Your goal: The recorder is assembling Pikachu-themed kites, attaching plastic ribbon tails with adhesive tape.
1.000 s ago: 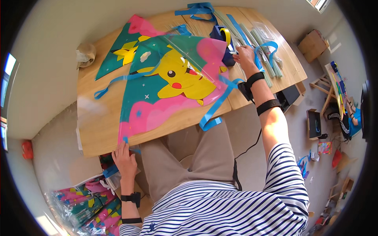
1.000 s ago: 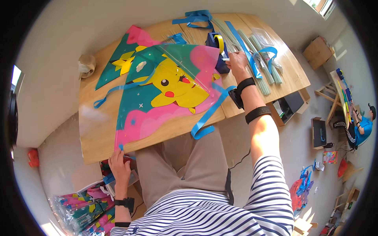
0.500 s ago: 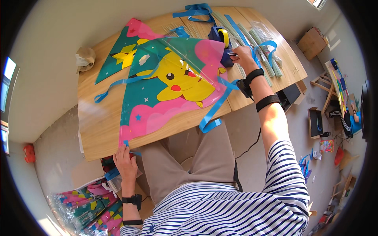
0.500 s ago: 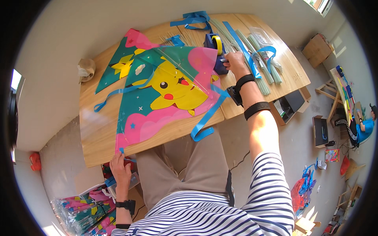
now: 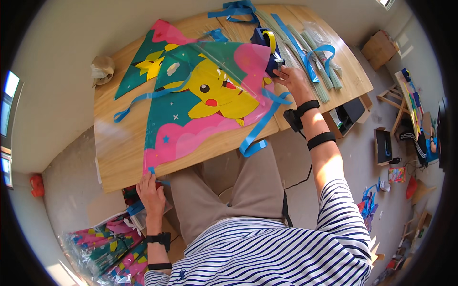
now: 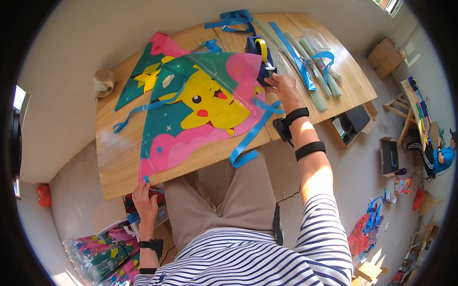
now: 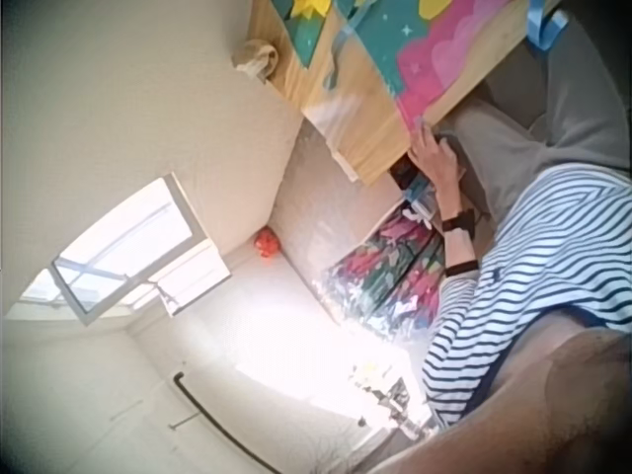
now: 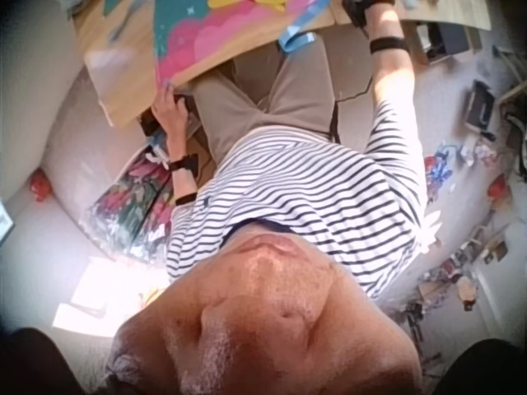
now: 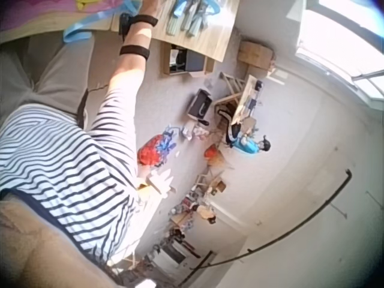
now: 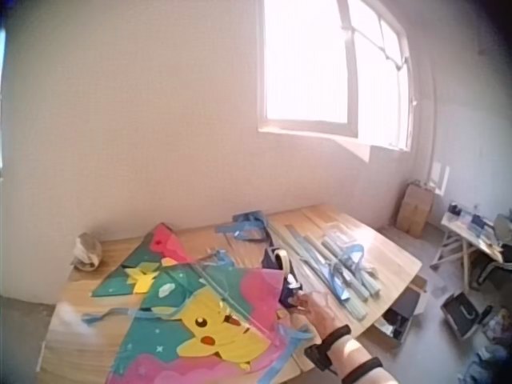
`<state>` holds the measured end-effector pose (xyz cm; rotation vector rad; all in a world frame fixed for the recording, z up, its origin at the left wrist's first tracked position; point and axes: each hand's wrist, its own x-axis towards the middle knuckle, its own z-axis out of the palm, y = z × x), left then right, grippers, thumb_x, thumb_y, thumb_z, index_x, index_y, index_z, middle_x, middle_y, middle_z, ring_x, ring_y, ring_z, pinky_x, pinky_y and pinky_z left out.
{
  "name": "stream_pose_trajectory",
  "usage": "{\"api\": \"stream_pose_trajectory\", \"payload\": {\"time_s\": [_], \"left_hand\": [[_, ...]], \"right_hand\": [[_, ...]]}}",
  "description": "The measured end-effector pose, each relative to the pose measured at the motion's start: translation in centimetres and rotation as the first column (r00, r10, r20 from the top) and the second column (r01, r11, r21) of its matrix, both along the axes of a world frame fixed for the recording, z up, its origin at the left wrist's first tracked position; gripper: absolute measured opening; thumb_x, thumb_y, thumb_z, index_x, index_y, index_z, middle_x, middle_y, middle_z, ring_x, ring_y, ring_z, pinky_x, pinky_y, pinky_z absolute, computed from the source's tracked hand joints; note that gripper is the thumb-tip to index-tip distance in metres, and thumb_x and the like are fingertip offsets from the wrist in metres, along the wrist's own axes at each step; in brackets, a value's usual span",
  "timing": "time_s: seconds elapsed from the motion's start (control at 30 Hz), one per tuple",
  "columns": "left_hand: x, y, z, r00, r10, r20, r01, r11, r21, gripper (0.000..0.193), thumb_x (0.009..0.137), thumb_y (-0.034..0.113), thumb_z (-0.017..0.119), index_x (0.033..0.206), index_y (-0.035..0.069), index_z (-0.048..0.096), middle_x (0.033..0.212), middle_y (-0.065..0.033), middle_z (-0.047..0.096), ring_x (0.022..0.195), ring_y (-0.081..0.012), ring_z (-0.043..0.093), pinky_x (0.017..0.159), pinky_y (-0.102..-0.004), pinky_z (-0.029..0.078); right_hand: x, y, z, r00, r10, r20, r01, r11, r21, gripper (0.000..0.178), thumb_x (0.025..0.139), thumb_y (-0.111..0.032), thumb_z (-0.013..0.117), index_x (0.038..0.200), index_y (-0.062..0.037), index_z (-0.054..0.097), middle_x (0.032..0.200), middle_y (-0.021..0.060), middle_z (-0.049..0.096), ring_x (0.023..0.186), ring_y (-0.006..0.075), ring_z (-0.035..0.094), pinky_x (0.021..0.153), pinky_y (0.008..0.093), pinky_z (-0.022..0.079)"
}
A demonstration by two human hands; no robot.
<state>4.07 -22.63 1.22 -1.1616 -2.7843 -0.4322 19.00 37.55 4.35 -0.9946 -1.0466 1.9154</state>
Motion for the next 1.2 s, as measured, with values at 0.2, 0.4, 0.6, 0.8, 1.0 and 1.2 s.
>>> {"api": "stream_pose_trajectory", "payload": {"time_s": [0.2, 0.4, 0.6, 0.8, 1.0, 1.2], "left_hand": [[0.0, 0.4, 0.1, 1.0, -0.002, 0.007, 0.002, 1.0, 0.01, 0.051, 0.074, 0.005, 0.07, 0.123, -0.001, 0.061, 0.136, -0.0139, 0.056, 0.13, -0.0342, 0.048, 0.112, -0.0514, 0.032], [0.1, 0.1, -0.2, 1.0, 0.004, -0.007, -0.005, 1.0, -0.004, 0.052, 0.074, 0.006, 0.072, 0.124, -0.001, 0.061, 0.136, -0.0138, 0.056, 0.131, -0.0345, 0.048, 0.112, -0.052, 0.032], [0.0, 0.2, -0.4, 1.0, 0.003, -0.007, -0.003, 1.0, 0.002, 0.053, 0.073, 0.007, 0.073, 0.125, 0.0, 0.06, 0.137, -0.0128, 0.056, 0.131, -0.034, 0.048, 0.112, -0.0525, 0.032], [0.1, 0.3, -0.4, 1.0, 0.007, -0.019, -0.008, 1.0, -0.007, 0.053, 0.074, 0.008, 0.072, 0.125, 0.0, 0.061, 0.136, -0.0123, 0.056, 0.13, -0.0334, 0.048, 0.111, -0.0533, 0.032], [-0.1, 0.7, 0.1, 0.998, 0.013, -0.067, -0.011, 0.999, 0.035, 0.052, 0.073, 0.006, 0.07, 0.124, 0.002, 0.061, 0.133, -0.0119, 0.057, 0.129, -0.0325, 0.049, 0.11, -0.0504, 0.032], [0.0, 0.2, 0.0, 0.996, 0.044, -0.082, -0.041, 0.999, 0.033, 0.045, 0.076, 0.007, 0.067, 0.12, 0.002, 0.061, 0.13, -0.0087, 0.056, 0.126, -0.0287, 0.049, 0.106, -0.054, 0.033]], "right_hand": [[2.7, -0.6, -3.1, 0.941, -0.203, -0.271, 0.085, 0.916, -0.392, 0.025, 0.094, -0.016, 0.066, 0.098, 0.0044, 0.052, 0.09, 0.0194, 0.061, 0.083, 0.0346, 0.068, 0.095, 0.0595, 0.054], [1.9, -1.6, -0.9, 0.971, -0.127, -0.204, 0.048, 0.934, -0.355, 0.023, 0.091, -0.017, 0.072, 0.09, 0.0002, 0.057, 0.077, 0.0107, 0.061, 0.068, 0.0228, 0.066, 0.08, 0.0458, 0.059], [0.0, -0.9, -1.1, 0.972, -0.171, -0.163, 0.116, 0.947, -0.301, 0.016, 0.092, -0.01, 0.069, 0.092, 0.0017, 0.059, 0.079, 0.0105, 0.063, 0.058, 0.0154, 0.058, 0.072, 0.0374, 0.056], [-2.2, -0.6, -0.5, 0.946, -0.259, 0.195, 0.282, 0.955, -0.098, 0.011, 0.088, -0.003, 0.067, 0.082, 0.0003, 0.059, 0.069, 0.0101, 0.061, 0.047, 0.0139, 0.051, 0.055, 0.0355, 0.051], [-0.3, 1.5, -4.9, 0.714, -0.383, 0.586, 0.257, 0.922, 0.29, 0.012, 0.079, -0.005, 0.07, 0.074, 0.0013, 0.062, 0.064, 0.0115, 0.061, 0.045, 0.0217, 0.056, 0.042, 0.0358, 0.043], [-0.3, -0.2, 3.5, 0.974, 0.039, 0.221, -0.127, 0.908, 0.4, 0.01, 0.088, -0.008, 0.072, 0.092, 0.0, 0.068, 0.075, 0.0052, 0.065, 0.055, 0.007, 0.054, 0.05, 0.0181, 0.042]]}}
